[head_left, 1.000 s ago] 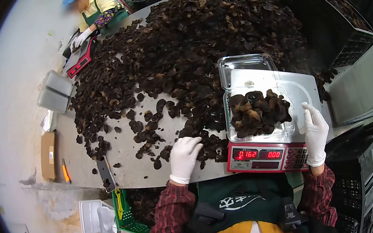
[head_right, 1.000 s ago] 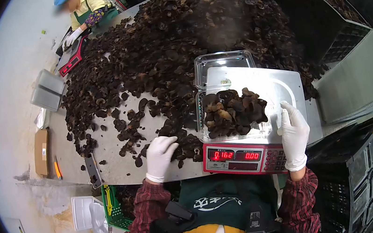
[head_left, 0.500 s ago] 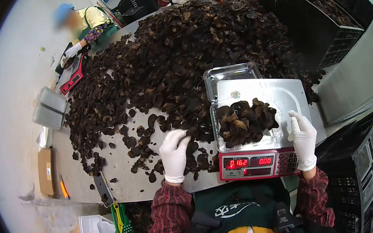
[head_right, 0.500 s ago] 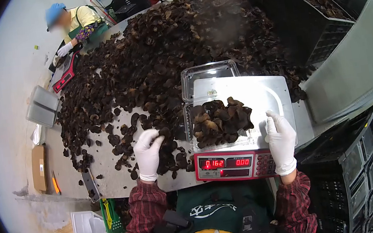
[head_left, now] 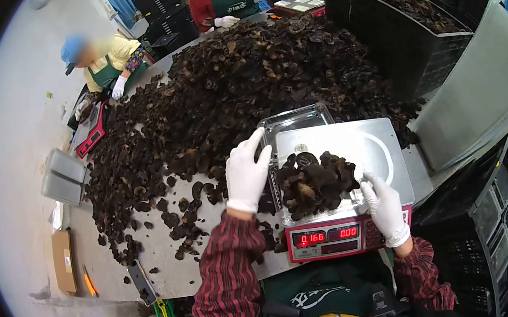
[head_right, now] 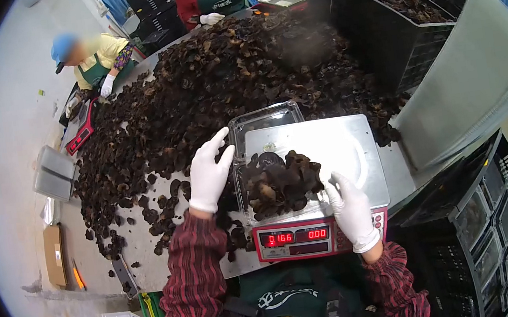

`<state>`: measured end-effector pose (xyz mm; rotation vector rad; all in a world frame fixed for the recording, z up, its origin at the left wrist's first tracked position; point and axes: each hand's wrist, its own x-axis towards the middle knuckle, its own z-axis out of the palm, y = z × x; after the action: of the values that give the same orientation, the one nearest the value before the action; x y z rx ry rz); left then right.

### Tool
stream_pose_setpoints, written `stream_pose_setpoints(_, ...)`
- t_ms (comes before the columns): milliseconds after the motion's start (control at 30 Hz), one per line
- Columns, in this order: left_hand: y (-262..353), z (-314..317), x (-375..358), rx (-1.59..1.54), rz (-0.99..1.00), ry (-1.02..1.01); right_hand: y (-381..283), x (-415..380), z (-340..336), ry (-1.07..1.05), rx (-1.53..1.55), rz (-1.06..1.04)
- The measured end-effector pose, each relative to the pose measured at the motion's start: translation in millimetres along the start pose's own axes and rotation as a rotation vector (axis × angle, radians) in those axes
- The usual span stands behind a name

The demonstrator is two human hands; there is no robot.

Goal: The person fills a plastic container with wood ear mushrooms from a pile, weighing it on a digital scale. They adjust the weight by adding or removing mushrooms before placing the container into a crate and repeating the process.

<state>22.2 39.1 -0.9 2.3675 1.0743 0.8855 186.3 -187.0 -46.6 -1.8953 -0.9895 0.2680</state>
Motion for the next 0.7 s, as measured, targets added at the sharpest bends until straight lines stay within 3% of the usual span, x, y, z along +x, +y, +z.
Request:
stream_pose_setpoints(67, -32.2, 22.1, 10.7, -0.242, -0.165, -0.184, -2.3, -1.0, 1.7, -0.057, 0.023, -0.002)
stream_pose_setpoints(133, -24.6, 22.4, 12.0, -0.916, -0.214, -0.13, -6.4, 0.5, 0.5, -0.091, 0.124, -0.026)
stream_pose_setpoints(167, -22.4, 20.7, 9.6, -0.98, -0.228, -0.045, -8.5, 2.0, -2.7, -0.08, 0.124, -0.025)
stream_pose_setpoints(233, -19.6, 10.6, 0.4, -1.008, -0.237, 0.046, -16.4, 3.4, -10.5, -0.225, 0.34, 0.334)
stream_pose_setpoints(267, -17.4, 5.3, -3.6, -0.954, -0.219, 0.067, -18.7, 3.5, -7.8, -0.22, 0.341, 0.338)
stream_pose_setpoints(333, -16.7, -0.1, -11.7, -0.819, -0.135, 0.112, -24.4, 4.5, -1.9, 0.146, 0.236, 0.185)
stream_pose_setpoints(367, -17.8, 0.0, -14.0, -0.82, -0.136, 0.115, -20.5, 6.1, -3.2, 0.21, -0.068, -0.047)
stream_pose_setpoints(400, -18.9, -0.2, -16.6, -0.826, -0.149, 0.137, -28.7, 6.7, -3.6, 0.206, -0.067, -0.049)
stream_pose_setpoints(467, -18.8, -3.6, -24.3, -0.828, -0.162, 0.157, -58.4, 6.6, 1.2, 0.046, -0.176, -0.451)
stream_pose_setpoints(500, -15.5, -7.0, -28.9, -0.84, -0.202, 0.167, -65.9, 7.1, 10.1, 0.026, -0.249, -0.522)
stream_pose_setpoints(567, -2.6, -13.7, -41.2, -0.878, -0.237, 0.199, -65.0, 16.5, 26.8, -0.023, -0.37, -0.568)
stream_pose_setpoints(633, 4.2, -26.6, -62.4, -0.965, -0.285, 0.1, -59.1, 20.7, 37.2, -0.057, -0.382, -0.618)
stream_pose_setpoints(700, -4.9, -36.8, -89.4, -1.158, -0.324, -0.053, -75.9, 15.9, 34.3, -0.052, -0.209, -0.618)
